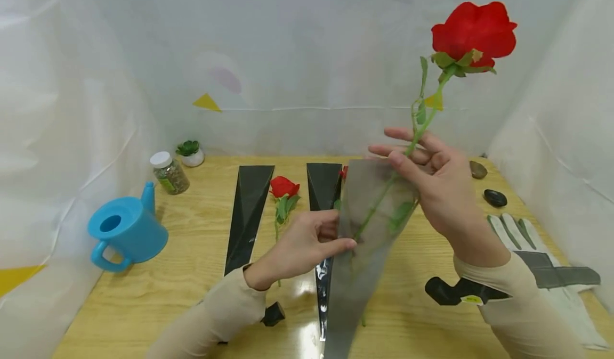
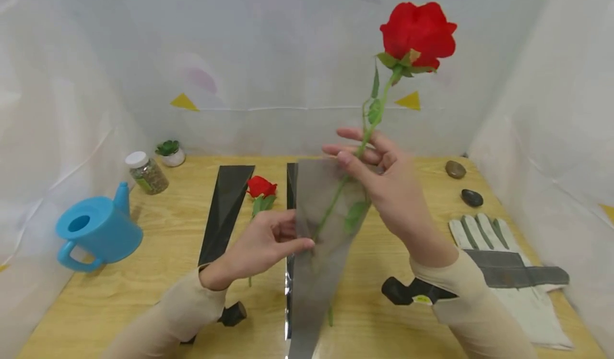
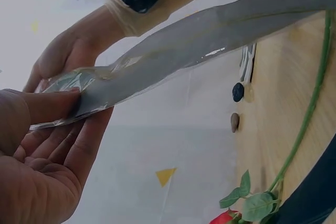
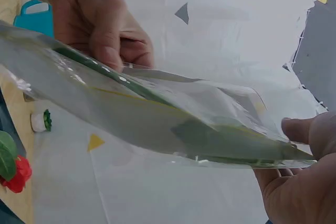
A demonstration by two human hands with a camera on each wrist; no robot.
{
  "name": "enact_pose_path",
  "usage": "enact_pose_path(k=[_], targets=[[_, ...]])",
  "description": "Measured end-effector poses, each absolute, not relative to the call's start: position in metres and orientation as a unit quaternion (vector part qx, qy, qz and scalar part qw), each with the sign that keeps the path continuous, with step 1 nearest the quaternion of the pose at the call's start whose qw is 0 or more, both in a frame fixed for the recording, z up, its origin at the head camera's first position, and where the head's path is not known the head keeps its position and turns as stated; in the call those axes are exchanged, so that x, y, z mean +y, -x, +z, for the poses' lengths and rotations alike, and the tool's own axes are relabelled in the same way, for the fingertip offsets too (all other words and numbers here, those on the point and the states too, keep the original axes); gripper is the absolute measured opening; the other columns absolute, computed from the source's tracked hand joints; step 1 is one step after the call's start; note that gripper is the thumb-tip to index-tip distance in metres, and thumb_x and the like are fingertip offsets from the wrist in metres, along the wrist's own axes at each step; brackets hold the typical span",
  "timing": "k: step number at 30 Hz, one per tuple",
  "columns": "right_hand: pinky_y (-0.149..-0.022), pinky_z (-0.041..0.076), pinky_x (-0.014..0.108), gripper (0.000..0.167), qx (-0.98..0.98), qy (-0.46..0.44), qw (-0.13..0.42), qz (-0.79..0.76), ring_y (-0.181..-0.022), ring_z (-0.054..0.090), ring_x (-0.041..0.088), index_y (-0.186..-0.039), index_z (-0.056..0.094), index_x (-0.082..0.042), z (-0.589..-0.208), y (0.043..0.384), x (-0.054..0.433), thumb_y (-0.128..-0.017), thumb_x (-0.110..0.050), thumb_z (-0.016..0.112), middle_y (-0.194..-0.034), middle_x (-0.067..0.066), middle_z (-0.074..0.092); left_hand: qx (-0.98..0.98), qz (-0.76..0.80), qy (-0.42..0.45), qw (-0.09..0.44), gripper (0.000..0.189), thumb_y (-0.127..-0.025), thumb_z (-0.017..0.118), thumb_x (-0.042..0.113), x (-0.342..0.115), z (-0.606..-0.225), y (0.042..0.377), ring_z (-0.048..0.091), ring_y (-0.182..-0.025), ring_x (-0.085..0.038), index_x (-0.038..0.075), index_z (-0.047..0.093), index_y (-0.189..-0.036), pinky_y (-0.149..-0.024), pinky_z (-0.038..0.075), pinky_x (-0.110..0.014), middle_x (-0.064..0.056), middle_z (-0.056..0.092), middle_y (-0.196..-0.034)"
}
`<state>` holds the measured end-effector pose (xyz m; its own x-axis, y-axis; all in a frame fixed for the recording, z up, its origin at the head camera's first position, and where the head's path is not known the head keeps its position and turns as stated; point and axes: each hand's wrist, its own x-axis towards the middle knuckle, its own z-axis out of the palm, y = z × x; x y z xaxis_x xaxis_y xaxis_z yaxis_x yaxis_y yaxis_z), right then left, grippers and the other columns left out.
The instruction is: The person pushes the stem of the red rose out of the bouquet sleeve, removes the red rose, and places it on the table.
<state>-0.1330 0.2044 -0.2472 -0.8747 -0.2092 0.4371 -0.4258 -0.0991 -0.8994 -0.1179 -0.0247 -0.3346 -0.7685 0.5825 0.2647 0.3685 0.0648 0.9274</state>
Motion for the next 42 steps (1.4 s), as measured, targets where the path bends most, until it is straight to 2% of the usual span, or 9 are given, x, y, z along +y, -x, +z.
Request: enact_pose_path(k=[3,6,14,31,34,36,38,40,42], targets=[[-0.094,0.048,0.038,0.034,-0.586,-0.27,0.057,0.762,-0.11,0.063,0.035,-0.134,0.049,0.013,-0.24,0.135,0.213,-0.103,-0.001,0.048,-0.124,0.025,0.062,0.715,0.606,-0.334,0.101,0.03,-0.089,0.074,0.004,-0.025,-0.337,0.118,0.071,-0.086,-0.011,0.002,0.067,-0.118,-0.074,0.056,-0.031,-0.005,0.073,-0.099],[-0.09,0.048,0.045,0.034,-0.544,-0.272,0.05,0.792,-0.106,0.064,0.04,-0.131,0.047,0.02,-0.237,0.135,0.219,-0.103,0.001,0.046,-0.122,0.029,0.061,0.709,0.611,-0.334,0.106,0.029,-0.089,0.074,0.003,-0.025,-0.338,0.118,0.071,-0.086,-0.012,0.002,0.068,-0.117,-0.074,0.056,-0.032,-0.005,0.073,-0.098],[-0.084,0.051,0.044,0.034,-0.577,-0.264,0.086,0.768,-0.1,0.066,0.04,-0.129,0.048,0.022,-0.234,0.134,0.224,-0.1,0.005,0.05,-0.118,0.033,0.062,0.715,0.603,-0.334,0.12,0.035,-0.087,0.075,0.004,-0.026,-0.337,0.116,0.071,-0.083,-0.012,0.004,0.068,-0.122,-0.074,0.056,-0.031,-0.003,0.074,-0.097],[-0.082,0.051,0.047,0.031,-0.466,-0.25,0.146,0.836,-0.094,0.067,0.045,-0.123,0.045,0.029,-0.221,0.136,0.241,-0.098,0.011,0.049,-0.113,0.038,0.06,0.739,0.559,-0.357,0.117,0.025,-0.088,0.075,0.006,-0.028,-0.33,0.116,0.07,-0.083,-0.006,0.007,0.071,-0.112,-0.072,0.055,-0.027,0.001,0.074,-0.095],[-0.08,0.052,0.047,0.032,-0.438,-0.225,0.166,0.855,-0.093,0.066,0.046,-0.122,0.047,0.028,-0.216,0.136,0.249,-0.097,0.01,0.051,-0.112,0.039,0.06,0.744,0.539,-0.376,0.12,0.009,-0.088,0.074,0.005,-0.031,-0.328,0.116,0.069,-0.084,-0.003,0.006,0.066,-0.091,-0.064,0.05,-0.02,0.003,0.074,-0.088],[-0.079,0.053,0.046,0.033,-0.419,-0.208,0.185,0.864,-0.092,0.067,0.046,-0.122,0.047,0.027,-0.212,0.137,0.256,-0.096,0.008,0.054,-0.111,0.039,0.06,0.745,0.524,-0.392,0.128,0.026,-0.089,0.073,0.004,-0.034,-0.327,0.118,0.069,-0.084,-0.002,0.007,0.051,-0.076,-0.057,0.04,-0.019,0.006,0.066,-0.072],[-0.078,0.054,0.046,0.035,-0.396,-0.196,0.209,0.872,-0.092,0.067,0.045,-0.123,0.046,0.026,-0.21,0.139,0.264,-0.096,0.006,0.055,-0.111,0.04,0.06,0.747,0.506,-0.409,0.137,0.042,-0.09,0.073,0.004,-0.039,-0.326,0.119,0.068,-0.085,-0.001,0.009,0.035,-0.071,-0.055,0.035,-0.02,0.007,0.057,-0.064],[-0.079,0.054,0.045,0.037,-0.373,-0.188,0.23,0.879,-0.096,0.066,0.044,-0.126,0.044,0.024,-0.209,0.141,0.275,-0.097,0.003,0.054,-0.115,0.039,0.058,0.749,0.487,-0.427,0.142,0.042,-0.09,0.072,0.004,-0.044,-0.324,0.122,0.068,-0.085,-0.001,0.01,0.035,-0.071,-0.057,0.04,-0.019,0.005,0.051,-0.062],[-0.082,0.053,0.043,0.038,-0.345,-0.177,0.261,0.884,-0.102,0.064,0.043,-0.13,0.042,0.02,-0.209,0.143,0.287,-0.099,0.0,0.051,-0.122,0.038,0.056,0.75,0.473,-0.439,0.145,0.031,-0.089,0.073,0.004,-0.052,-0.318,0.124,0.068,-0.086,-0.002,0.01,0.046,-0.074,-0.064,0.049,-0.018,0.005,0.06,-0.07]])
